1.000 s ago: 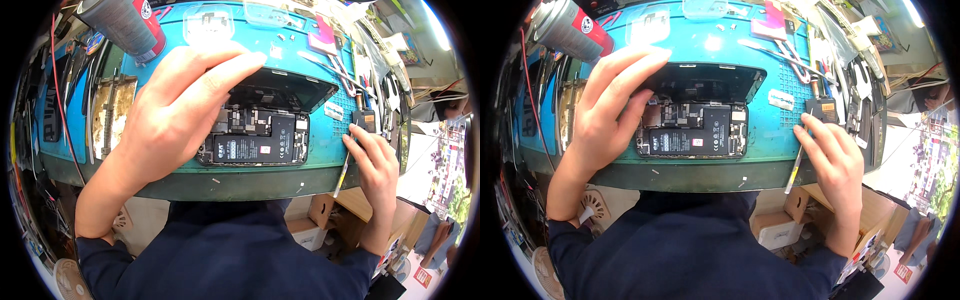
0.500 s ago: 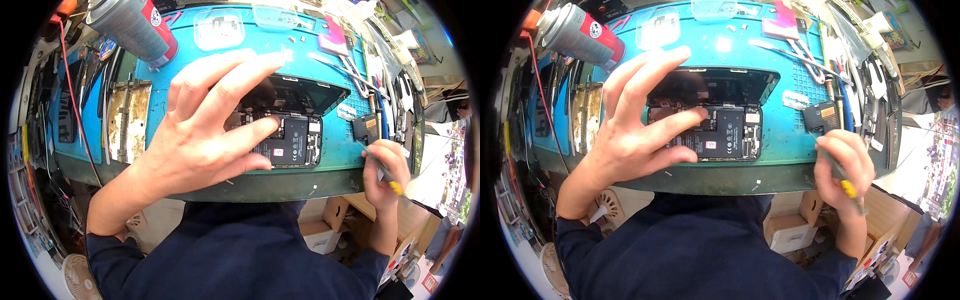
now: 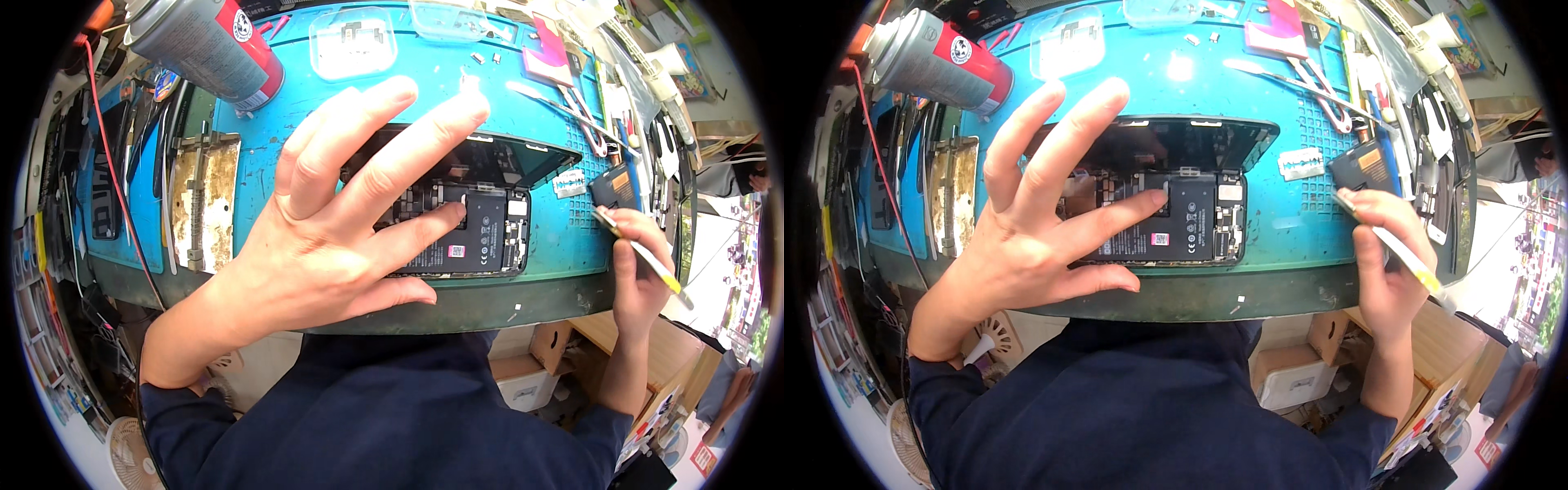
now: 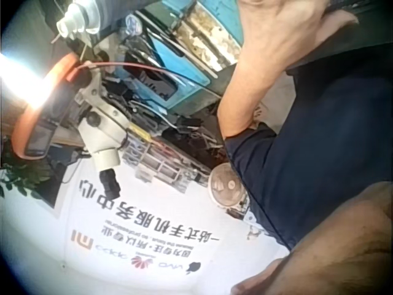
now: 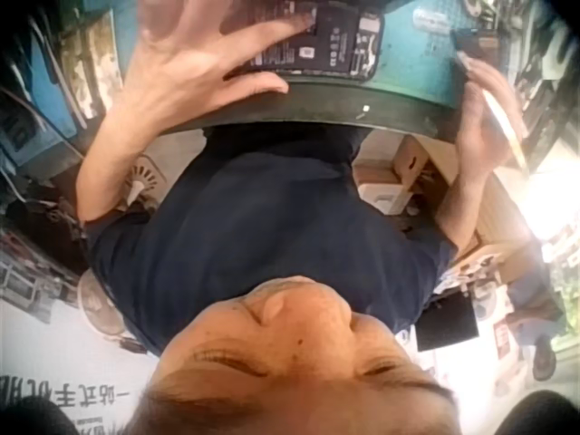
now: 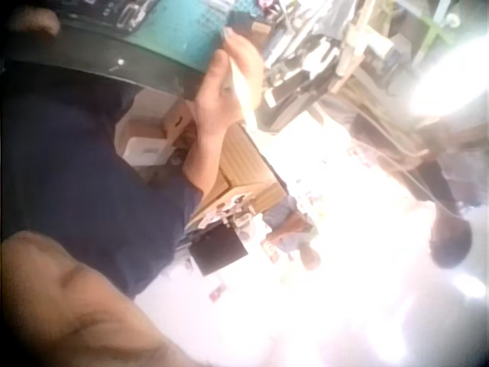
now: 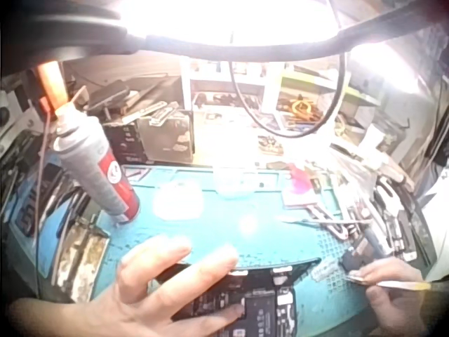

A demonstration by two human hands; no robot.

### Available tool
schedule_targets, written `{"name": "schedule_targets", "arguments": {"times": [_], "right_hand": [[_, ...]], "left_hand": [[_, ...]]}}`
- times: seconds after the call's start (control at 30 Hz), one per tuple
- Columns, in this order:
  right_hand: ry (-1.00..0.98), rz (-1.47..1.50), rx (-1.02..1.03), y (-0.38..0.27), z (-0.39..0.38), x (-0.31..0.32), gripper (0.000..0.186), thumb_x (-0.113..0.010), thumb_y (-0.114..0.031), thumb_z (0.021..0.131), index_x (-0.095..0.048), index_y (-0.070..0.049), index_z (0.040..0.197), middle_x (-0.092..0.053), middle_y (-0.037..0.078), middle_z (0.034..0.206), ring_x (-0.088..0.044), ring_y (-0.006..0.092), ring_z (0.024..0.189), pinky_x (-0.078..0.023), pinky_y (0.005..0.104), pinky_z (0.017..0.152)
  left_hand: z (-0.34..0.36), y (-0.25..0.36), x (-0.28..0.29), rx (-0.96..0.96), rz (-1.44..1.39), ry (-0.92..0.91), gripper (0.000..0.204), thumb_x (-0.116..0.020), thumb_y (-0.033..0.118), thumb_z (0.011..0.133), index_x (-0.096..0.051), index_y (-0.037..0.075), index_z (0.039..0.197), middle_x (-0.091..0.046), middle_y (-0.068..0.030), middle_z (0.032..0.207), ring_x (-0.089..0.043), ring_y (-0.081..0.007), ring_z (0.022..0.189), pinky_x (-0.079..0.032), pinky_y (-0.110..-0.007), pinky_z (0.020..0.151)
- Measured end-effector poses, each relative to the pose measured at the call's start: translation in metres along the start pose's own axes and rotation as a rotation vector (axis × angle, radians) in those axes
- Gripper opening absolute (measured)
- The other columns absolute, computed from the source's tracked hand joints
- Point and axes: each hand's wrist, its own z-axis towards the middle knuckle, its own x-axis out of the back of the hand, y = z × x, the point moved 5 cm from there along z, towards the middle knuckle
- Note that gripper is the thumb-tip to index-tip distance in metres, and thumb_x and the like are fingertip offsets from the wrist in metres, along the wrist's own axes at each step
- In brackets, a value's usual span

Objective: The person uses tweezers to carefully manipulate and connect internal ribbon cables and components within a disassembled smartphone. They repeatedly lift the screen assembly to access the motherboard and battery area, ensuring connections are secure before closing the device.

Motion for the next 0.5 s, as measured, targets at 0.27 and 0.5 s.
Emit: {"name": "schedule_targets", "arguments": {"times": [0.27,0.5], "right_hand": [[-0.195,0.196,0.150,-0.052,0.033,-0.050,0.024,-0.084,-0.009,0.085,-0.074,0.004,0.102,-0.077,0.016,0.097,-0.075,0.0301,0.089,-0.060,0.0374,0.080],[-0.241,0.070,0.312,-0.067,0.059,-0.082,0.025,-0.085,-0.010,0.083,-0.073,0.002,0.102,-0.074,0.014,0.090,-0.072,0.0300,0.078,-0.058,0.0353,0.069]], "left_hand": [[0.000,0.001,0.001,0.013,0.032,-0.020,0.056,-0.068,0.064,0.082,-0.080,0.019,0.114,-0.040,-0.0193,0.163,-0.022,-0.0433,0.151,-0.028,-0.051,0.124],[0.001,0.001,0.004,0.023,0.022,0.007,0.054,-0.069,0.061,0.082,-0.080,0.017,0.112,-0.040,-0.0190,0.164,-0.024,-0.0416,0.151,-0.029,-0.049,0.123]]}}
